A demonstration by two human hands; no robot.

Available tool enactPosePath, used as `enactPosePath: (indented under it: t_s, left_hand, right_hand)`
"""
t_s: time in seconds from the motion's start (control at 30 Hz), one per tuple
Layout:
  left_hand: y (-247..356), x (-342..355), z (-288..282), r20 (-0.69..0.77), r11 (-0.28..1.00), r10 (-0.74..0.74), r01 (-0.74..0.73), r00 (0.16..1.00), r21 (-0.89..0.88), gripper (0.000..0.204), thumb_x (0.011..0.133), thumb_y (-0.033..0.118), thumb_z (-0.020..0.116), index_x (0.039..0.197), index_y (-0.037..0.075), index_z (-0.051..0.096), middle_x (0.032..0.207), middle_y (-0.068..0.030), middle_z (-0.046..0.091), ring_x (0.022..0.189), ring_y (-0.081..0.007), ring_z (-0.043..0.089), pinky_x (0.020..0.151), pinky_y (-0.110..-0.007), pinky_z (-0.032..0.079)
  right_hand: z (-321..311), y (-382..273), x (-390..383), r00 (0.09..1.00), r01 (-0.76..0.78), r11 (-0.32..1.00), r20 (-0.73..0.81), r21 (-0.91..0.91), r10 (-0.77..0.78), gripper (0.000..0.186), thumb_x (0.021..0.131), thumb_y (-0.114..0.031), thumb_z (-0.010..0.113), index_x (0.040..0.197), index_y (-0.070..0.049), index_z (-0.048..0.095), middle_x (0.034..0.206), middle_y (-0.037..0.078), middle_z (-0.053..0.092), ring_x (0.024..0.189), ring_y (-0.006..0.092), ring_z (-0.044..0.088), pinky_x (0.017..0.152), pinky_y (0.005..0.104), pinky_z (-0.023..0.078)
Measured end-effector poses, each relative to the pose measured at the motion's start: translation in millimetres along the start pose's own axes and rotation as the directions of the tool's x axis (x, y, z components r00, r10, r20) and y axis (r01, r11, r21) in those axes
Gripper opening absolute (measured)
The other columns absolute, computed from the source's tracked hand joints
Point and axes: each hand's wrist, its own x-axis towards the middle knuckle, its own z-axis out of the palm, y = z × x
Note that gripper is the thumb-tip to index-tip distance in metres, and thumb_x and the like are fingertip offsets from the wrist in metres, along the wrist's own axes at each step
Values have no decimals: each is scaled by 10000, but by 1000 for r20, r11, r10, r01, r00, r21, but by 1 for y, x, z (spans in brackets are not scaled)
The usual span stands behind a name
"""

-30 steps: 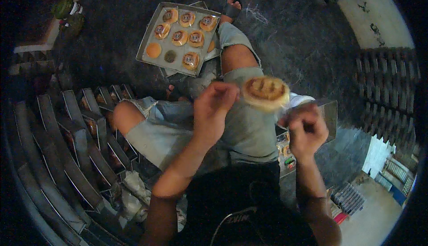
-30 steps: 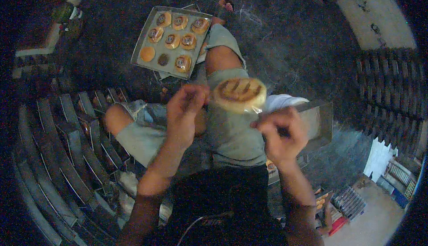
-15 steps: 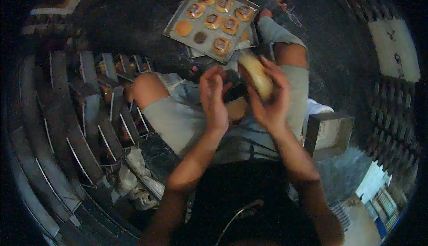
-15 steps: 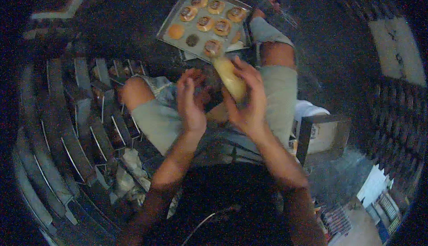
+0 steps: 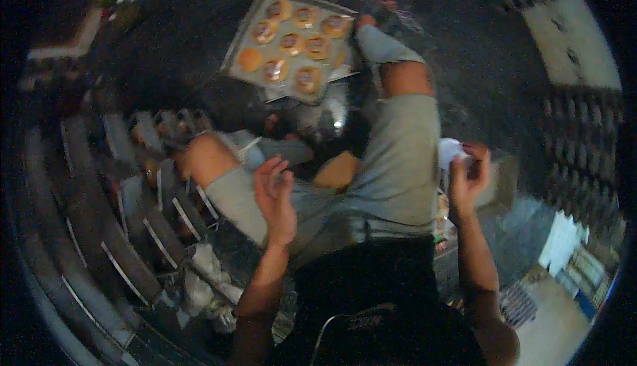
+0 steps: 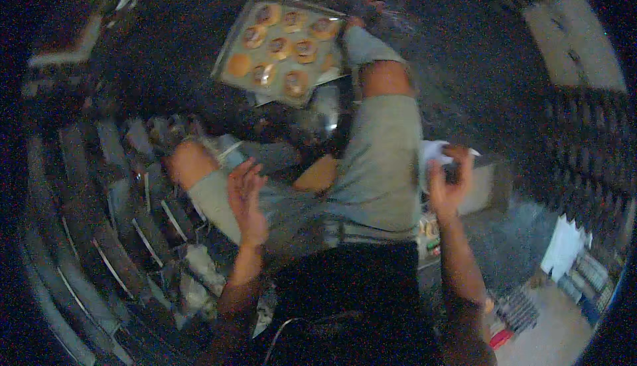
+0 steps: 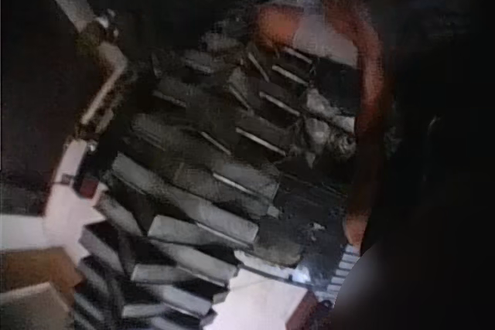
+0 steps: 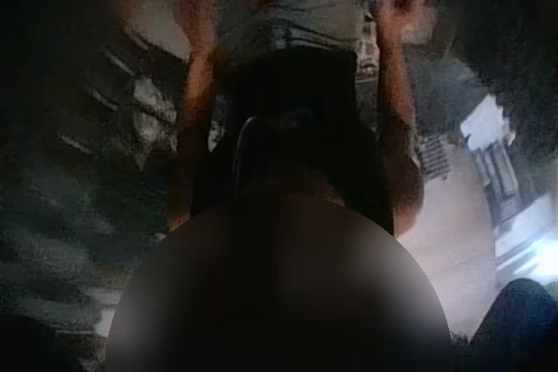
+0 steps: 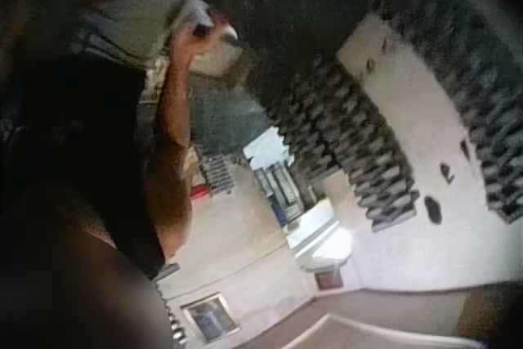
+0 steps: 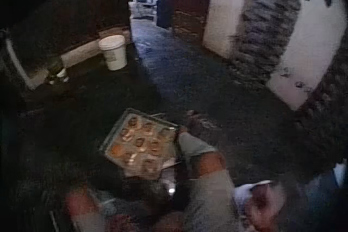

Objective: The person sits on the floor and individually wraps small round buns in clear plastic bags, placing each wrapped bun onto a metal tray. The person repeats this process for multiple buns from a tray.

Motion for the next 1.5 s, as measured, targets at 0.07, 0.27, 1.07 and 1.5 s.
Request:
enactPosePath:
  t_s: [0.07,0.27,1.07,1.5]
  left_hand:
    - [0,0,13,67,1000,-26,27,997,-11,342,1012,120,644,1331,43,548,1378,-113,582,1241,-235,589,1056,-389,467]
    - [18,3,61,288,999,-14,0,958,46,310,1026,184,634,1299,45,586,1382,-123,603,1214,-234,614,1012,-391,505]
    - [33,-35,91,574,993,-38,-31,818,111,296,999,112,654,1274,12,605,1284,-99,651,1163,-203,633,1064,-354,452]
    - [6,-25,49,473,988,-115,53,873,142,294,1038,220,623,1278,50,623,1279,-69,651,1146,-220,649,985,-357,510]
  right_hand:
    - [-78,89,-10,921,-329,931,-274,-160,278,212,941,-123,673,1111,3,689,1054,184,704,1006,319,676,908,423,518]
    - [-142,280,-73,960,-278,545,-209,-791,187,339,936,-231,689,1218,-43,685,1243,220,634,1179,441,592,983,514,489]
    - [-193,222,-74,847,-501,711,-111,-493,520,308,949,-258,735,1083,18,699,853,258,712,679,308,689,666,390,530]
    - [-210,218,-77,890,-454,692,-248,-562,382,242,878,-46,704,1117,-53,669,829,128,636,812,322,657,776,402,532]
